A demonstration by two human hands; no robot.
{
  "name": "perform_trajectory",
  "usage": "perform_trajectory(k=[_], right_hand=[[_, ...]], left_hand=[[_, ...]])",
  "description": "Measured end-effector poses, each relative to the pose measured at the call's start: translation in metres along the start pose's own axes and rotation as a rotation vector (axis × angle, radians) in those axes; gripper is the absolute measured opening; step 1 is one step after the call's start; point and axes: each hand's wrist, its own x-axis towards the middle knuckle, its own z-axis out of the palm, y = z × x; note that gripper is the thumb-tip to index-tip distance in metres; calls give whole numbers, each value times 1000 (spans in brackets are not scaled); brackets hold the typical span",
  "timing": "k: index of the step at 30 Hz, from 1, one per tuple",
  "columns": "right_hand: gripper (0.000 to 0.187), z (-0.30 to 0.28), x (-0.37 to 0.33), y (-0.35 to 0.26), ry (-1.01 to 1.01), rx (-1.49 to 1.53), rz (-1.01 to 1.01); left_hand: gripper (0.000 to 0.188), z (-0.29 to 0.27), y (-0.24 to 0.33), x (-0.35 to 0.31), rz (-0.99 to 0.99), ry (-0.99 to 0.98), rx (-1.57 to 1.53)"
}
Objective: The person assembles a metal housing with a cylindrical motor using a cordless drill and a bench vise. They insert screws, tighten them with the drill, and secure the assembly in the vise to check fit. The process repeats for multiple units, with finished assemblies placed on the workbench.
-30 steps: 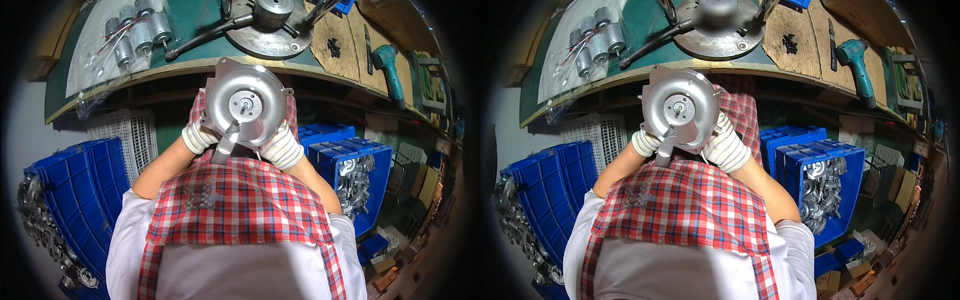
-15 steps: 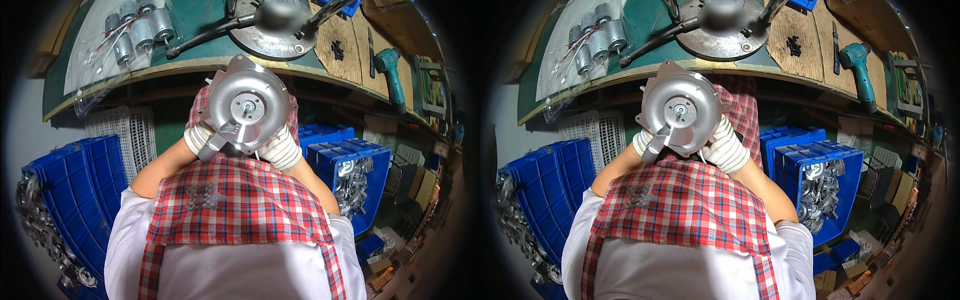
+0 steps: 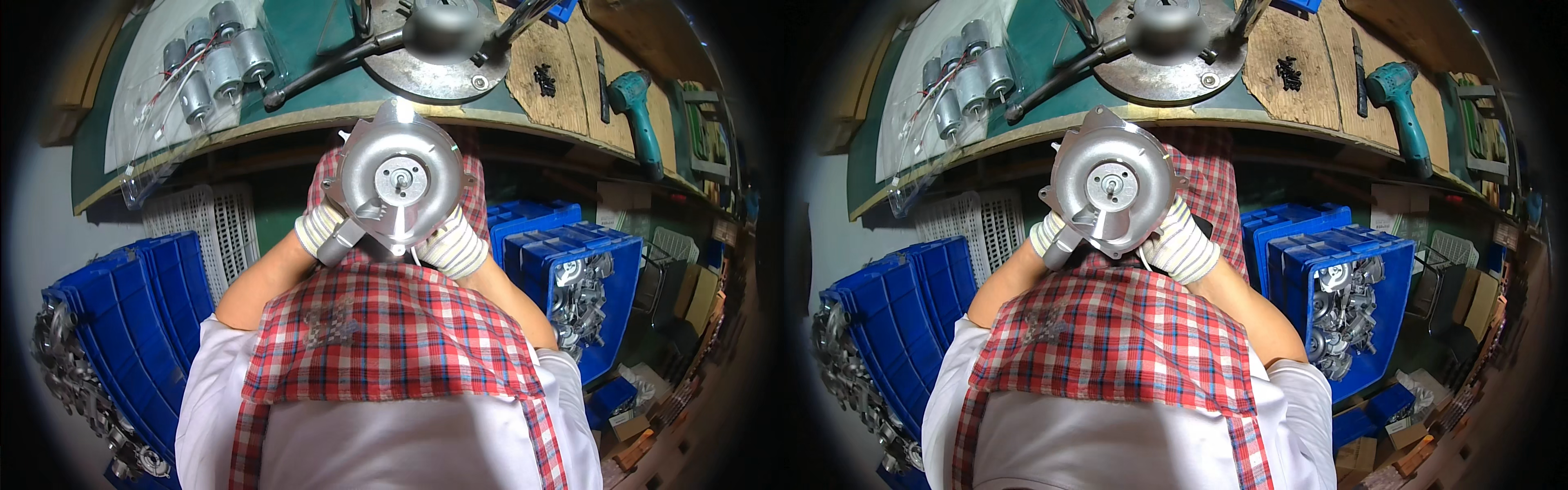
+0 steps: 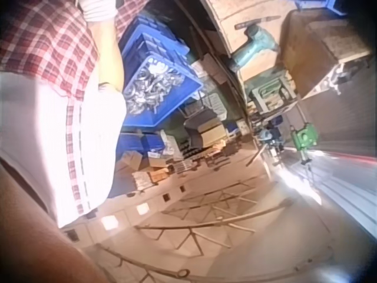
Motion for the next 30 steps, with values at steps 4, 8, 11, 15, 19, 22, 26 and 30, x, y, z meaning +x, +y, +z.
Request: perform_trajectory(k=[4,8,11,15,19,22,26,30], right_hand=[[43,-15,12,19,-126,-259,-263],[62,-53,30,-16,28,-381,437],[29,-119,56,-38,341,-340,404],[24,-171,75,14,392,-816,295],[25,-168,100,39,247,-1229,287],[25,-165,104,43,208,-1371,273],[21,-167,94,38,372,-1175,252],[17,-114,91,-52,362,-272,325]], left_hand=[[57,2,-13,0,-90,57,-502],[57,-12,-18,11,-109,265,-682],[57,-29,-18,16,-74,356,-717],[57,-23,-26,27,-79,330,-791],[57,-13,-28,27,-93,289,-855],[58,-5,-30,28,-96,214,-901],[60,-3,-16,31,6,147,-504],[45,1,-7,26,-14,72,-586]])
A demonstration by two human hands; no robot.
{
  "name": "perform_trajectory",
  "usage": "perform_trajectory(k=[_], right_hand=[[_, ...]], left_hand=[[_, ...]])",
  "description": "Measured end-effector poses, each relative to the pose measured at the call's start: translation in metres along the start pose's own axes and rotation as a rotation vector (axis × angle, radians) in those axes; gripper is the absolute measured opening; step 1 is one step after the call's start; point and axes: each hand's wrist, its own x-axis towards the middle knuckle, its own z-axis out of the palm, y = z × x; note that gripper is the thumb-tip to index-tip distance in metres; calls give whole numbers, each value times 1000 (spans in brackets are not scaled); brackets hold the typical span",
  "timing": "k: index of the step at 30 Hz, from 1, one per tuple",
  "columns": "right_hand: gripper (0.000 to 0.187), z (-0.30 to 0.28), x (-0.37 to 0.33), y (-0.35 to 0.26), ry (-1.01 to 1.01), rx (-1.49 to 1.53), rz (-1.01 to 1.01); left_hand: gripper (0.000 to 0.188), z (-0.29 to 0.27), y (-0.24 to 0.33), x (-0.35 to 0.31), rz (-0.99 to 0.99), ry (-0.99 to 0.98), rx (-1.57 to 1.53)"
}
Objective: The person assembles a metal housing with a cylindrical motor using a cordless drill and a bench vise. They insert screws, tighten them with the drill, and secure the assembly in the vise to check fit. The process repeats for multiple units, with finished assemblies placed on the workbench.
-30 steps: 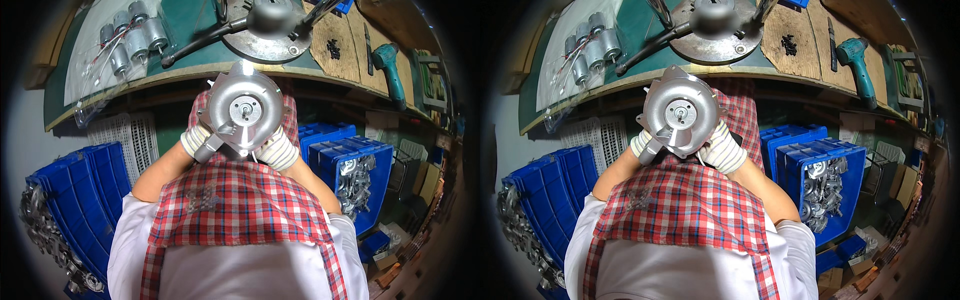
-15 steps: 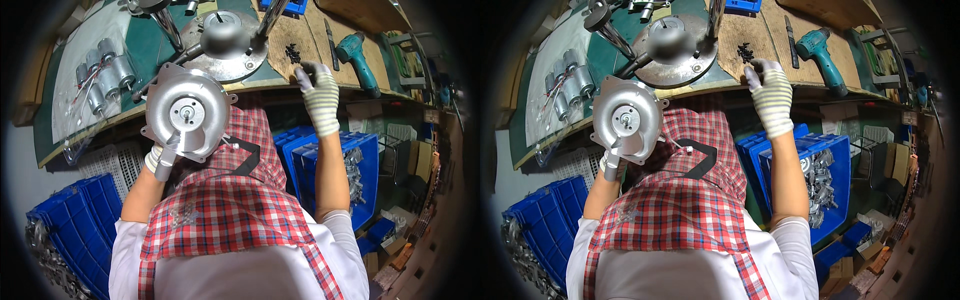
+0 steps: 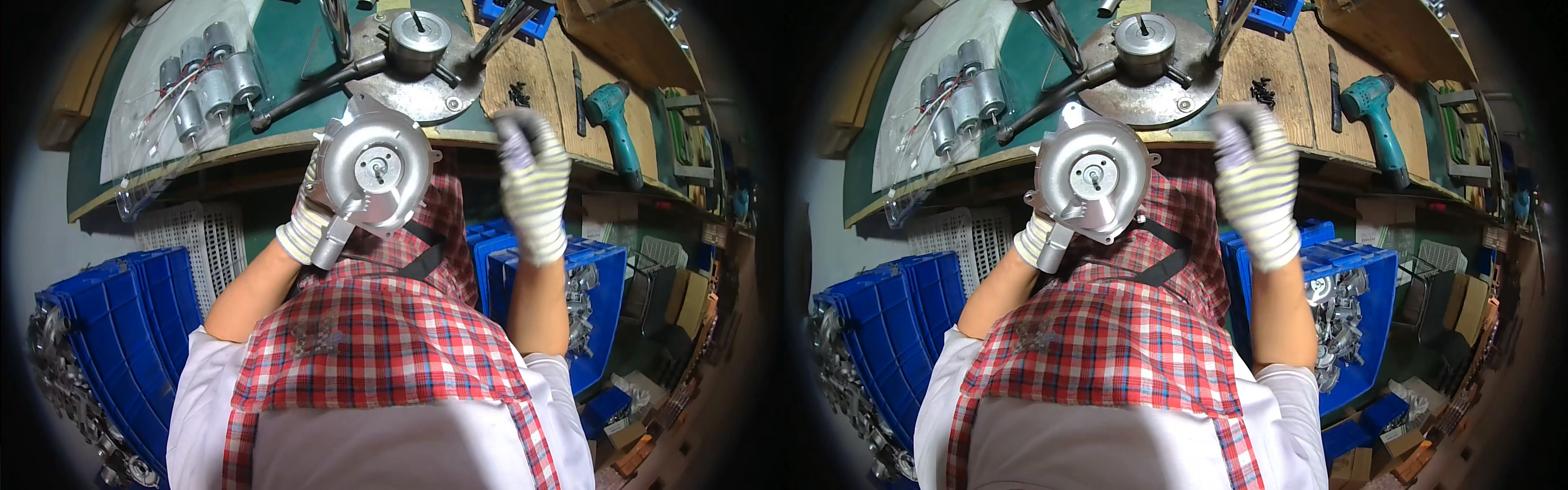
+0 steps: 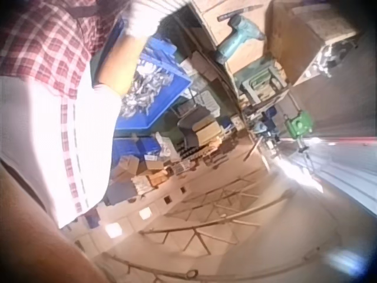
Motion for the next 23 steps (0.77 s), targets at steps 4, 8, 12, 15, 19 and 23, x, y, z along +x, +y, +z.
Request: perform_trajectory(k=[4,8,12,15,19,23], right_hand=[[17,24,-25,-22,-269,185,-164],[21,34,-28,-12,-289,3,-199],[21,33,-28,-11,-312,-56,-210],[19,35,-29,-12,-309,-66,-181],[24,44,-33,-12,-233,4,2],[24,33,-9,11,-156,227,120]], left_hand=[[36,20,11,2,-340,118,-585],[38,34,18,3,-186,164,191],[38,32,11,2,-126,218,455],[36,36,7,5,-188,260,434],[41,15,-8,2,-294,124,61],[50,-3,-25,-3,-225,-19,385]])
